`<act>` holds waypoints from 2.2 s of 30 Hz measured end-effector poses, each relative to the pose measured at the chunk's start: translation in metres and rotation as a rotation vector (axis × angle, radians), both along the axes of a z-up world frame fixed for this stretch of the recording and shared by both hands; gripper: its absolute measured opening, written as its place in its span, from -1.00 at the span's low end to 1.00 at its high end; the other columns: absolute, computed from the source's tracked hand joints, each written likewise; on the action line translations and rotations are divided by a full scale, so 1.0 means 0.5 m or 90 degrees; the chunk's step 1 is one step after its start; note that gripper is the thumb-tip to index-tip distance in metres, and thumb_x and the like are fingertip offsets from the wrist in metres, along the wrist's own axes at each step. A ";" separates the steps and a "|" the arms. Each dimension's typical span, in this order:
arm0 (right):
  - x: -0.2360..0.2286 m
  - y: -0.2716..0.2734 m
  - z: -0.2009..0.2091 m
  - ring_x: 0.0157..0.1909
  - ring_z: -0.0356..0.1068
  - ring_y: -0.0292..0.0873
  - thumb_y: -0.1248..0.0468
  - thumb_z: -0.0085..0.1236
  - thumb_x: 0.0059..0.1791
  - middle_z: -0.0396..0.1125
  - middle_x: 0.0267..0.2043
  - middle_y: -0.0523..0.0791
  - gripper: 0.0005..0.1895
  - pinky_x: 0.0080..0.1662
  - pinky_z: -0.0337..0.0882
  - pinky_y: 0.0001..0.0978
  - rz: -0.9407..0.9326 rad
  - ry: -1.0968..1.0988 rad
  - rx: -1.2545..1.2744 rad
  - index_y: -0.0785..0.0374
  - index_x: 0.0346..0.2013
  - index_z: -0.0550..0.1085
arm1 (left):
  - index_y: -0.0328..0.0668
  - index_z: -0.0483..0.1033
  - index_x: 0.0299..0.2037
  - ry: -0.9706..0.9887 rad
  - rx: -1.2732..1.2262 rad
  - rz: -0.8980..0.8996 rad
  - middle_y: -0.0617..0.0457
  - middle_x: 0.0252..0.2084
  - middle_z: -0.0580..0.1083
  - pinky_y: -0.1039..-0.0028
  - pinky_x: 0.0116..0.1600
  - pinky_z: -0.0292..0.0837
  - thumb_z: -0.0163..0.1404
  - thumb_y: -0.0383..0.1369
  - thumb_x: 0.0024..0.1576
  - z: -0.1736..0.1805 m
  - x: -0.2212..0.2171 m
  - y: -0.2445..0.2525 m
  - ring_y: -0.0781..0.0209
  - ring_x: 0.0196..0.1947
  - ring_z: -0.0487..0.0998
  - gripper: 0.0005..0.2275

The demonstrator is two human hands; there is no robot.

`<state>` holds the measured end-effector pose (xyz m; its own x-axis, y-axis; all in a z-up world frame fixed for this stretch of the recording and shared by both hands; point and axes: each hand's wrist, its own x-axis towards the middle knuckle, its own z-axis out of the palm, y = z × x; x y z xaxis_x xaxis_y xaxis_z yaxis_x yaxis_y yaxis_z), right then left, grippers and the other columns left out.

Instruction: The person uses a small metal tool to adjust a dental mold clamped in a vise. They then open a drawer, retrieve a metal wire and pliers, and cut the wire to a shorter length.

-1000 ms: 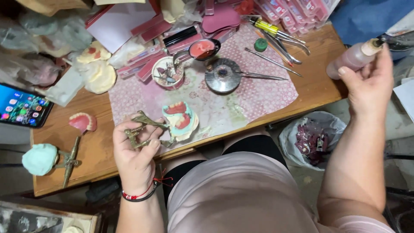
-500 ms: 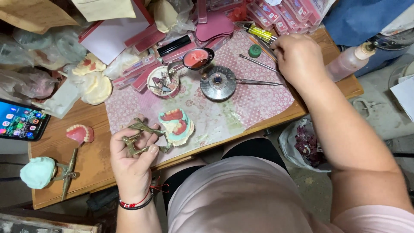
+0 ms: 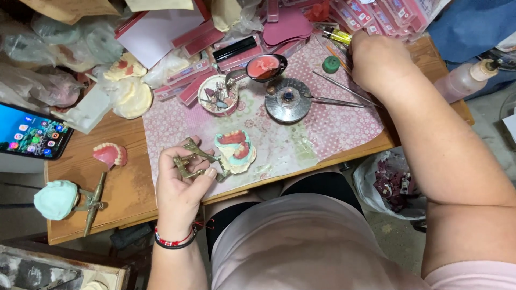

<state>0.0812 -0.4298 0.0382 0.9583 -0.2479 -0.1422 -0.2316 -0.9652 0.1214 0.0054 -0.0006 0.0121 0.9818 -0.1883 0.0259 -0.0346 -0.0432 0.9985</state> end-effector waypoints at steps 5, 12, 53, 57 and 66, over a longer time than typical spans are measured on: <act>0.010 0.013 0.032 0.04 0.52 0.34 0.42 0.02 -0.07 0.50 0.02 0.20 -0.54 -0.12 0.55 0.17 -0.021 0.127 -0.029 0.40 0.14 0.40 | 0.03 0.22 -0.07 0.041 0.113 0.016 -0.07 0.16 0.57 0.53 0.10 0.45 0.24 -0.45 -0.04 0.032 0.000 -0.006 0.33 -0.13 0.52 -0.56; 0.008 0.031 0.044 0.08 0.52 0.32 0.44 0.00 -0.06 0.49 0.10 0.20 -0.52 -0.09 0.56 0.16 -0.054 0.203 -0.042 0.41 0.18 0.38 | 0.04 0.22 -0.06 0.050 0.173 0.026 0.07 -0.03 0.59 0.56 0.04 0.42 0.31 -0.35 -0.08 0.026 0.000 -0.001 0.35 -0.19 0.55 -0.50; -0.268 0.361 -0.013 -0.29 0.52 0.03 0.09 -0.08 0.20 0.47 -0.49 -0.06 -0.72 -0.15 0.49 -0.10 0.061 -0.114 0.502 0.01 -0.17 0.60 | -0.24 0.26 -0.19 0.053 0.068 0.048 -0.40 0.09 0.54 0.25 0.15 0.60 0.43 -0.47 -0.20 0.002 -0.019 0.017 -0.15 0.11 0.63 -0.47; -0.272 0.361 -0.011 -0.28 0.51 0.09 0.11 -0.04 0.19 0.47 -0.49 -0.02 -0.73 -0.15 0.50 -0.08 0.070 -0.128 0.502 0.02 -0.21 0.62 | -0.25 0.25 -0.21 0.027 0.089 0.051 -0.41 0.08 0.54 0.25 0.13 0.61 0.41 -0.47 -0.17 0.006 -0.023 0.014 -0.14 0.09 0.64 -0.50; -0.262 0.364 0.005 -0.24 0.52 0.08 0.10 0.03 0.17 0.48 -0.46 -0.02 -0.77 -0.15 0.50 -0.06 0.087 -0.151 0.483 0.01 -0.20 0.64 | -0.24 0.27 -0.21 -0.001 0.094 0.048 -0.35 0.05 0.55 0.28 0.10 0.63 0.41 -0.44 -0.16 0.008 -0.019 0.012 -0.08 0.05 0.65 -0.51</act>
